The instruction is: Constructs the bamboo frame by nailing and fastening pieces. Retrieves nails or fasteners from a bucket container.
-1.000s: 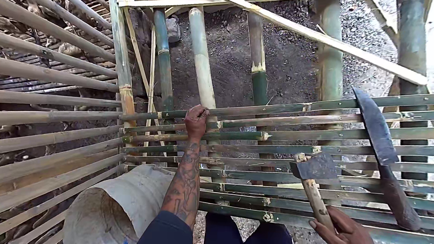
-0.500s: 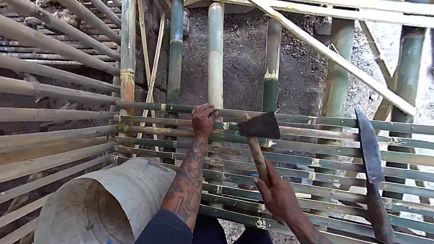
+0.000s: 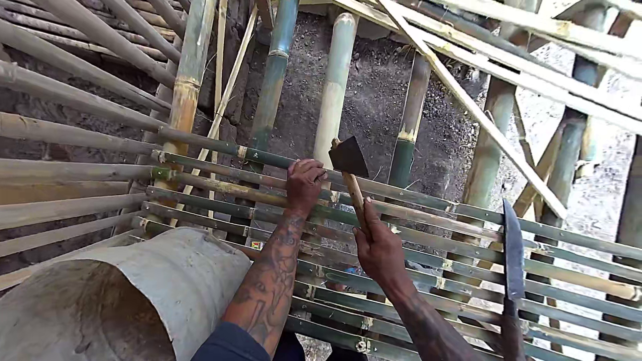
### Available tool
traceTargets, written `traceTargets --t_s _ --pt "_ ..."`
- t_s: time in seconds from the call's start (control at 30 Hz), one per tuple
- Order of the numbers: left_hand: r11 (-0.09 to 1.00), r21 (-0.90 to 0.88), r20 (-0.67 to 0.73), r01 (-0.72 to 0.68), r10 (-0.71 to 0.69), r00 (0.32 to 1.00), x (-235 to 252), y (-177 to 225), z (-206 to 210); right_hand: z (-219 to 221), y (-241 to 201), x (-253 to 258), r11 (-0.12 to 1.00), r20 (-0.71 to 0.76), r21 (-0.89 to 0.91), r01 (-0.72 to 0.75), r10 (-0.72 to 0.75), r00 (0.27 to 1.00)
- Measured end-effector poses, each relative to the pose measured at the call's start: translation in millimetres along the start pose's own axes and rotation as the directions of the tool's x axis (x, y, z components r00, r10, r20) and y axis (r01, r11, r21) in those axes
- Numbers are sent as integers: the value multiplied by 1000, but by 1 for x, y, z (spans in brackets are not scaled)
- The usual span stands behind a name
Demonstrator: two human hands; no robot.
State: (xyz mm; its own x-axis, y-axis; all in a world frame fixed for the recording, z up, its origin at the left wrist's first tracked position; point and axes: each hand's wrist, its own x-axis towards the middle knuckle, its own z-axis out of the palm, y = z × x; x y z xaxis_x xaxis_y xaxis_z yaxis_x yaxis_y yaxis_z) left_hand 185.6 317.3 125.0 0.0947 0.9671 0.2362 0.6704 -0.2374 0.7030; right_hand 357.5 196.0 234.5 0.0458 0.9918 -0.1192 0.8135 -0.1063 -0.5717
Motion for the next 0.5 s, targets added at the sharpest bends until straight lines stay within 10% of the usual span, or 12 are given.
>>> traceTargets --t_s 0.2,0.4,0.5 --pt "1000 7 -35 -25 26 999 -2 -2 3 1 7 9 994 218 -86 -70 88 972" --pt "1000 12 -19 -14 14 1000 -2 -3 4 -1 5 0 994 -107 11 113 -111 988" --pt "1000 15 -38 -26 27 999 -1 -1 3 2 11 4 995 108 -90 40 -30 994"
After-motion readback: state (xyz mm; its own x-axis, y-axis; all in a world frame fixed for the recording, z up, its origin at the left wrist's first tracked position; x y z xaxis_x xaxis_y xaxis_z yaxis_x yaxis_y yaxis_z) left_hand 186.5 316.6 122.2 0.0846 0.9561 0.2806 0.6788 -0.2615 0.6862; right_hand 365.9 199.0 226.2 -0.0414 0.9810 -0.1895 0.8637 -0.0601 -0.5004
